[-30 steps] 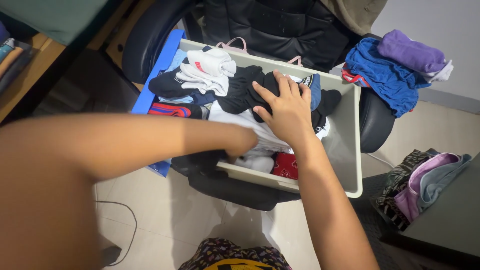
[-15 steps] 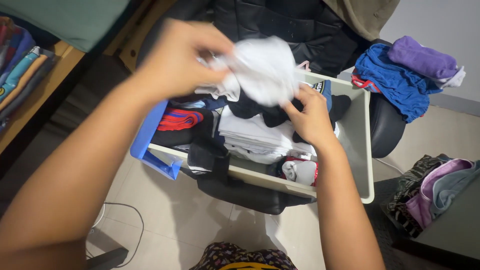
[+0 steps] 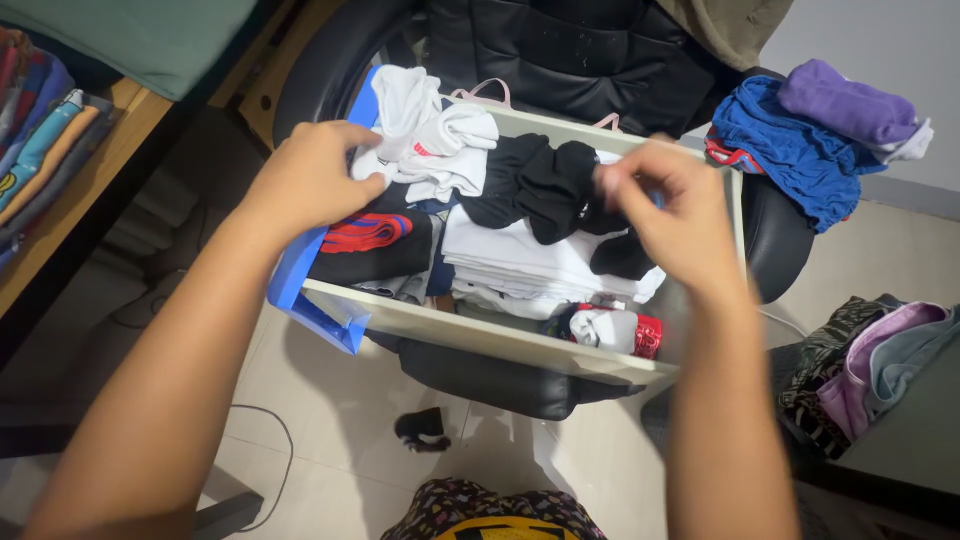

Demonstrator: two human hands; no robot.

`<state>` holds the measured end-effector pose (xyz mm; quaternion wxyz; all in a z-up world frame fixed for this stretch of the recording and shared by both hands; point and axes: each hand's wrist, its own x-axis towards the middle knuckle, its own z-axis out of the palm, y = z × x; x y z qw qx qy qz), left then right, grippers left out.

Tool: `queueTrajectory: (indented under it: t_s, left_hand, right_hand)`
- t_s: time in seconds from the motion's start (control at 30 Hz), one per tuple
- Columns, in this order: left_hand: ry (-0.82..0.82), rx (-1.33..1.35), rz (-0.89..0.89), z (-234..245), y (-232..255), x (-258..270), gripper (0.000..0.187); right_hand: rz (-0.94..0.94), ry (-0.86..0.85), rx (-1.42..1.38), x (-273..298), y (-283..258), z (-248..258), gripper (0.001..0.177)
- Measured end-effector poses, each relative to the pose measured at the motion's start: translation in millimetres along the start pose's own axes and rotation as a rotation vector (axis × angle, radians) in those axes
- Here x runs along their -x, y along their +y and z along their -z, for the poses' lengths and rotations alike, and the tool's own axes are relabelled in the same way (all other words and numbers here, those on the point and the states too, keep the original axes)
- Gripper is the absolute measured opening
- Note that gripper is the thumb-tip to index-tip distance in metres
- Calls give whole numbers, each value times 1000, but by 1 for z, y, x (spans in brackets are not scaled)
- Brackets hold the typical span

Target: The person sorts various socks and small clothing items into a plastic drawer by hand.

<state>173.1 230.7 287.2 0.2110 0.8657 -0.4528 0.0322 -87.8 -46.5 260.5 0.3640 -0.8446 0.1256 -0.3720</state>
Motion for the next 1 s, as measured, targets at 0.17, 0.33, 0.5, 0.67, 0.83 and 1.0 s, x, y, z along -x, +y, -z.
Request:
queueTrajectory:
  t_s: [0.17,0.33,0.5,0.67,0.83,1.0]
  left_hand:
    - [268,243,-157,20,28,18,45]
    - [650,296,-344,-24,93,89,13]
    - [373,502,-866,-107,112,180,30]
    - [207,692,-186,-274,32,288,19]
    - [-229,485,342,-429,-92,378,31]
    - [-485,399,720,-514,-146,385,49]
  right_hand:
    - [-641,-1093,552,39,-13,7,38]
    - [-561,-1287,569,58,20,-22,54]
    - [-529,-1178,474,57,38,-17,37]
    - [-538,-1082,278,31,-3,6,31]
    - [106,-673,304,-34,-67,2,35]
    - [565,-466,374,-84,-67,-86,40]
